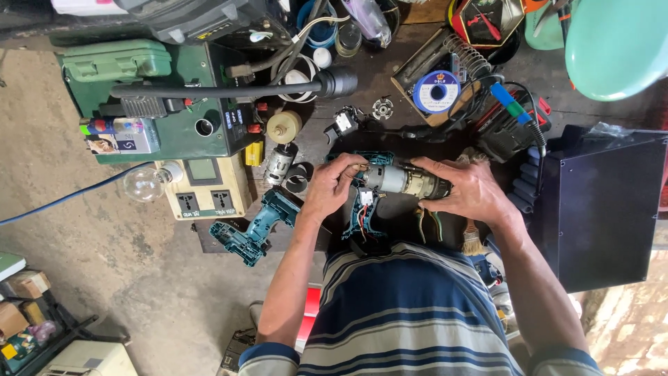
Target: Disassembling and reassembling the motor and gearbox assembly of a cordless drill on a repair bench.
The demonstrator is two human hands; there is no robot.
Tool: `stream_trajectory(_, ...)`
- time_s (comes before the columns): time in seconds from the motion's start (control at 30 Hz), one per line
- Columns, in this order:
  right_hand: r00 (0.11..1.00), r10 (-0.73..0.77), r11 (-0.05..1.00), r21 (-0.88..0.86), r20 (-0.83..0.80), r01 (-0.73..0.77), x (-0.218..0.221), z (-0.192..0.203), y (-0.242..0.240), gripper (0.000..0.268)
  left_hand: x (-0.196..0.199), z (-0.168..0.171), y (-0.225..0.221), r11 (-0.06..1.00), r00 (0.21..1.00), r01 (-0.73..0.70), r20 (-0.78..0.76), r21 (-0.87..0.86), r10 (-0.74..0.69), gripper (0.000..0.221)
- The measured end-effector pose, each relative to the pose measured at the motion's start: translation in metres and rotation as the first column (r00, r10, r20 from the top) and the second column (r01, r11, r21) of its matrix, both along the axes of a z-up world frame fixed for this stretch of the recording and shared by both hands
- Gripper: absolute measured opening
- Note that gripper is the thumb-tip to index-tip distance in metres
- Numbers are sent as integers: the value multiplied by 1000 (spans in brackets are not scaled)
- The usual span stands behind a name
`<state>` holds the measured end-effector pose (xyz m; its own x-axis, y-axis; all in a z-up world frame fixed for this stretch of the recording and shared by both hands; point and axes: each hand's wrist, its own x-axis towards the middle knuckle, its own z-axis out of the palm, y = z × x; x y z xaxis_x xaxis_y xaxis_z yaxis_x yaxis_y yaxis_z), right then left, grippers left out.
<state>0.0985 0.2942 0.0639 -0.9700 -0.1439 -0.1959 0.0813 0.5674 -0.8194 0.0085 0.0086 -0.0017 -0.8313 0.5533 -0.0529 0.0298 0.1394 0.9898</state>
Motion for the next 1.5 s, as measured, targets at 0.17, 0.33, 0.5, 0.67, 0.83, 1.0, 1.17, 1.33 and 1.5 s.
stream_trajectory(0.17, 1000, 7, 999, 33, 2, -8, -4, 14, -3, 74, 11, -18, 5, 999, 999, -44, -32, -15, 44, 19)
stream_trajectory(0.33, 996, -21, 999, 48, 87, 17, 3, 18, -3, 75, 17, -30, 8, 999, 996, -48, -81, -22, 46, 19)
stream_trajectory(0.5, 983, -76, 996, -22, 170, 81, 10, 16, -7, 77, 17, -23, 10, 996, 989, -86, -121, 21, 88, 19)
stream_trajectory(0.67, 980, -77, 996, 67, 182, 66, 9, 15, -11, 79, 19, -28, 6, 994, 974, -104, -205, -16, 99, 19)
stream_trajectory(0.83, 979, -64, 995, 91, 192, 47, 8, 17, -13, 80, 18, -24, 6, 993, 961, -116, -253, -17, 108, 19)
stream_trajectory(1.0, 973, -76, 995, 79, 218, 60, 9, 16, -12, 82, 14, -18, 9, 993, 953, -114, -288, -42, 97, 17)
stream_trajectory(1.17, 966, -101, 993, -41, 239, 114, 0, 27, -16, 80, 6, -8, 14, 996, 981, -92, -168, 22, 94, 19)
stream_trajectory(1.33, 964, -111, 991, -50, 242, 127, 3, 24, -18, 81, -1, 1, 6, 999, 995, 4, -104, 40, 1, 21)
stream_trajectory(1.5, 962, -108, 987, -92, 250, 134, 3, 24, -17, 82, 3, -16, 4, 990, 999, 8, 32, 143, -13, 22)
